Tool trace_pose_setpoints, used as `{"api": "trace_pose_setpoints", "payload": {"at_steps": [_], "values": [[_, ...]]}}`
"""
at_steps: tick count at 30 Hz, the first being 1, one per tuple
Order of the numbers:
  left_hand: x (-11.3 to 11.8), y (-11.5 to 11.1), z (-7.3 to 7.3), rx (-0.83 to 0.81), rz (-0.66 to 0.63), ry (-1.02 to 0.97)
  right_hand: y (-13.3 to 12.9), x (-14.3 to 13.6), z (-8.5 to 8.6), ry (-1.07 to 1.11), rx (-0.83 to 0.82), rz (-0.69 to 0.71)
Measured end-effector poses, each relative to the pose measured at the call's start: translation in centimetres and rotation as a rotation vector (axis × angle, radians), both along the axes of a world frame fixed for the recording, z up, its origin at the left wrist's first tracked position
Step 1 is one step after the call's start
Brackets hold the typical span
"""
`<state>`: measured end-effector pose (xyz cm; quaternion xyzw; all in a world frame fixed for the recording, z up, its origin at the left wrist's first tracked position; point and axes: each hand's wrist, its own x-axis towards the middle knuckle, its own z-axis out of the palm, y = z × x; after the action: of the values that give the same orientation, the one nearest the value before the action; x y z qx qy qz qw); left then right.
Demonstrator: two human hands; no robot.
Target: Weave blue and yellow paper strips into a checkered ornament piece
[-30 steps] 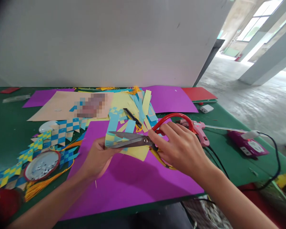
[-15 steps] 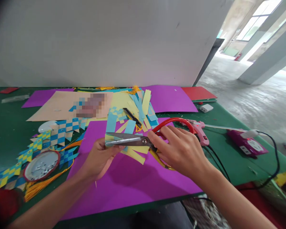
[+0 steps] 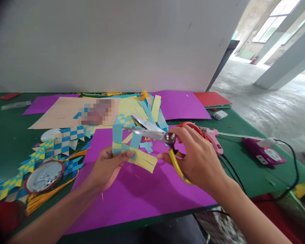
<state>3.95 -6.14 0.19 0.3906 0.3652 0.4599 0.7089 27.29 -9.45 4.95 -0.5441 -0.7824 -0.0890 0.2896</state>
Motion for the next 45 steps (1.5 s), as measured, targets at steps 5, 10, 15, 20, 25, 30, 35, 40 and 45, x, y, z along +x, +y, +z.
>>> {"api": "trace_pose_setpoints", "payload": {"at_steps": [5,10,15,20,25,30,35,40,45], "values": [[-0.1,0.0,-0.1,-0.005,0.027,0.045,0.3,-0.2,-0.2,0.455,-0.297,-0.052],[0.0,0.0,0.1,-0.041,0.088,0.070,0.3,-1.7,0.1,0.731,-0.555,0.076],[0.0,0.2,-0.1,-0.021,0.064,0.151,0.2,-3.3,-0.3,0.921,-0.784,0.247],[0.1,0.2,-0.2,-0.033,0.059,0.164,0.4,-4.3,-1.7,0.909,-0.820,0.277],[0.0,0.3,0.0,-0.047,0.022,0.140,1.0,-3.7,-1.7,0.937,-0.789,0.228],[-0.1,0.4,0.0,-0.028,-0.026,0.163,1.6,-2.8,-1.0,1.024,-0.786,0.235],[-0.1,0.4,-0.1,-0.002,-0.047,0.239,1.8,-2.4,-1.0,1.076,-0.751,0.179],[-0.1,0.5,-0.7,0.017,-0.188,0.313,2.0,-2.7,-1.4,1.135,-0.715,0.138],[-0.2,0.5,-1.1,-0.019,-0.189,0.296,2.0,-2.8,-1.5,1.170,-0.717,0.133]]}}
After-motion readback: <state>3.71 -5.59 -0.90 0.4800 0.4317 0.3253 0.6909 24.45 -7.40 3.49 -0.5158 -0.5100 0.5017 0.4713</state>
